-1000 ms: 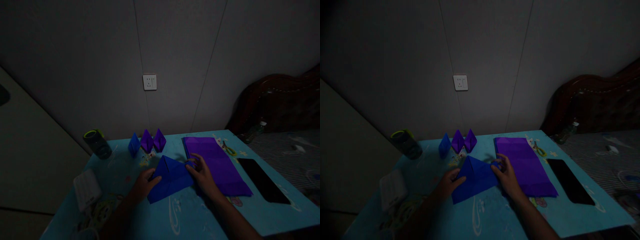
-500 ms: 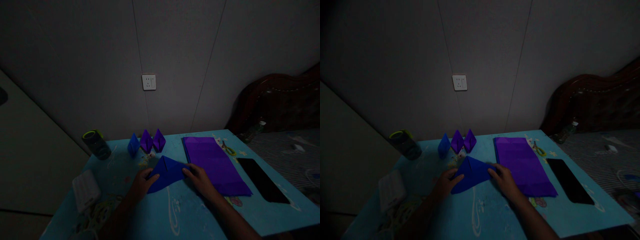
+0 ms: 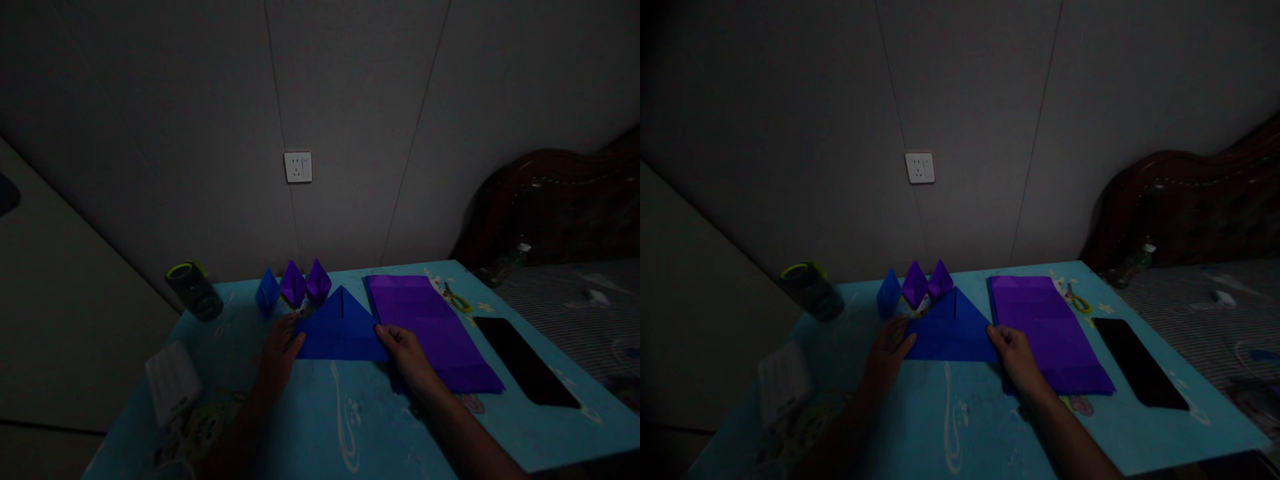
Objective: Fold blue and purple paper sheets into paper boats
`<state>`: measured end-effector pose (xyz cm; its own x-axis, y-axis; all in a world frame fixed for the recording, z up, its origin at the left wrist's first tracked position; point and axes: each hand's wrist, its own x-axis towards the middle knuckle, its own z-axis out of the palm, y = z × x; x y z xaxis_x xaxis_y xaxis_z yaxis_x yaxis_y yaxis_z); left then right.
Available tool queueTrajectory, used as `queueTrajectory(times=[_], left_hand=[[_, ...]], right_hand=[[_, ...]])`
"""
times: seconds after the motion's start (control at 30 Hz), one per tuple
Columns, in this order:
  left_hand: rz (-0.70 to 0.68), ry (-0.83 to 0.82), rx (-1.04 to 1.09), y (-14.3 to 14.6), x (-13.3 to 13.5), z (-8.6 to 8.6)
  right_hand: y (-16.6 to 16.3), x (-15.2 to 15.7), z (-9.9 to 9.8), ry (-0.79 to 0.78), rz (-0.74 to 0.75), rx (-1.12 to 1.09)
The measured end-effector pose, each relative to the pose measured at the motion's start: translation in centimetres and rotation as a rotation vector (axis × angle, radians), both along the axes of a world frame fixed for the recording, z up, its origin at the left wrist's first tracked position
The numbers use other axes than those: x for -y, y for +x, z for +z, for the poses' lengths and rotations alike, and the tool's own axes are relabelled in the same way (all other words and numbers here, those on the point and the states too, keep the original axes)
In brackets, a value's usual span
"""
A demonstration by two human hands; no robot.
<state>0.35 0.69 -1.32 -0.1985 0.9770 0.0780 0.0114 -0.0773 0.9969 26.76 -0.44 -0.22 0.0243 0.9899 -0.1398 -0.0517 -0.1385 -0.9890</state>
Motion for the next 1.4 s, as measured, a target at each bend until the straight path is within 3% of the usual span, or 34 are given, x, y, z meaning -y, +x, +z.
queueTrajectory(times=[0.33,0.53,0.73,0.97,1.13,1.4], left_hand=[[-0.168,-0.134,-0.007,0.3,0.2,0.7],[-0.232,-0.103,-0.068,0.2,0.4,0.6],[-0.123,-0.024,-0.298,-0.2,0.4,0.7],[-0.010,0.280,-0.364,-0.5,0.3,0.3],[0.015,0.268,-0.400,-0.6,0.3,-0.5],[-0.074,0.256,-0.508,-0.9,0.3,-0.9]], right_hand=[[0.2,0.0,-0.2,0.022,0.040,-0.012],[0.4,-0.3,-0.1,0.087,0.031,-0.015],[0.2,-0.1,-0.1,0.166,0.040,0.064],[0.5,-0.5,-0.4,0.364,-0.031,0.198],[0.7,-0.6,-0.4,0.319,-0.078,0.168],[0.3,-0.3,0.0,0.159,-0.056,0.044]])
